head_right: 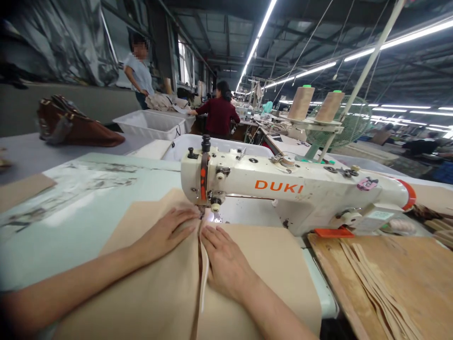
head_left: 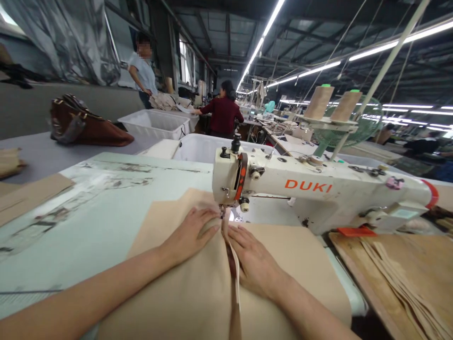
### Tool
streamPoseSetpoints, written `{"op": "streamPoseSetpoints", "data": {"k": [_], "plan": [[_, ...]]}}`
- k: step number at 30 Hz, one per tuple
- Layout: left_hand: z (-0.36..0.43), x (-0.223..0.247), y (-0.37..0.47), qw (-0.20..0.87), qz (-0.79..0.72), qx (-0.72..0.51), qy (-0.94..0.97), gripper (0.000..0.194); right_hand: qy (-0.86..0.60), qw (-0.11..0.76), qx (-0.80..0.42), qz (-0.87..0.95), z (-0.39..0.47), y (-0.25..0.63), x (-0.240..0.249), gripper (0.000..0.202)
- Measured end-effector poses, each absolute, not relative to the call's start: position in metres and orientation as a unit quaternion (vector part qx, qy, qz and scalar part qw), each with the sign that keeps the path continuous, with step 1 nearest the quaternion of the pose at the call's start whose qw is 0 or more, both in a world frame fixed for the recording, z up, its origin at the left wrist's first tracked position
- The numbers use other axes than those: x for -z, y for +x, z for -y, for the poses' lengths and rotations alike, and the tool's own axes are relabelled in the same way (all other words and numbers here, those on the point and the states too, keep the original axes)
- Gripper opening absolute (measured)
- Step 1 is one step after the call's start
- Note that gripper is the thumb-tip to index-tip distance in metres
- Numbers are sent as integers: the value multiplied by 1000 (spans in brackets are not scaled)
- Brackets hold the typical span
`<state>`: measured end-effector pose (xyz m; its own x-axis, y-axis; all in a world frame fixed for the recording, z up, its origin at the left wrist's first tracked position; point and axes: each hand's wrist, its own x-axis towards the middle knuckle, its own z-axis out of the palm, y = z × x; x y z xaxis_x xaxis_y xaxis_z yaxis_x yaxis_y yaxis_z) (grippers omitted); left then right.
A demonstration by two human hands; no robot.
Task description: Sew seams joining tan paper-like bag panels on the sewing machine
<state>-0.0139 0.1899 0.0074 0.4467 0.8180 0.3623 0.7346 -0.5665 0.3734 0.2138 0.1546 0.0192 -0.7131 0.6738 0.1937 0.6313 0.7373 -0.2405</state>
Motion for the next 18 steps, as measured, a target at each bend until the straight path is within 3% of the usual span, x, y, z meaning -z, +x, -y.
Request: {"op": "streamPoseSetpoints", "data": {"k": [4,8,9,11,13,17,18], "plan": [[-171,-31,-8,68,-421,-275,862,23,-348,141,-71,924,-155,214,-17,58],[-121,-53,6,89,-412,-251,871,29,-339,154,-70,925,-154,213,-22,54],[-107,-54,11,88,-423,-233,871,36,-338,157,-69,925,-153,213,-23,53],[-82,-49,22,49,-430,-201,879,67,-339,159,-69,925,-153,213,-23,52],[-66,-40,34,22,-455,-176,873,73,-339,161,-69,924,-153,214,-23,50],[-59,-36,48,54,-503,-112,855,22,-335,174,-67,924,-154,215,-21,48],[-58,-39,47,59,-504,-97,856,21,-334,176,-67,923,-154,215,-21,46]]}}
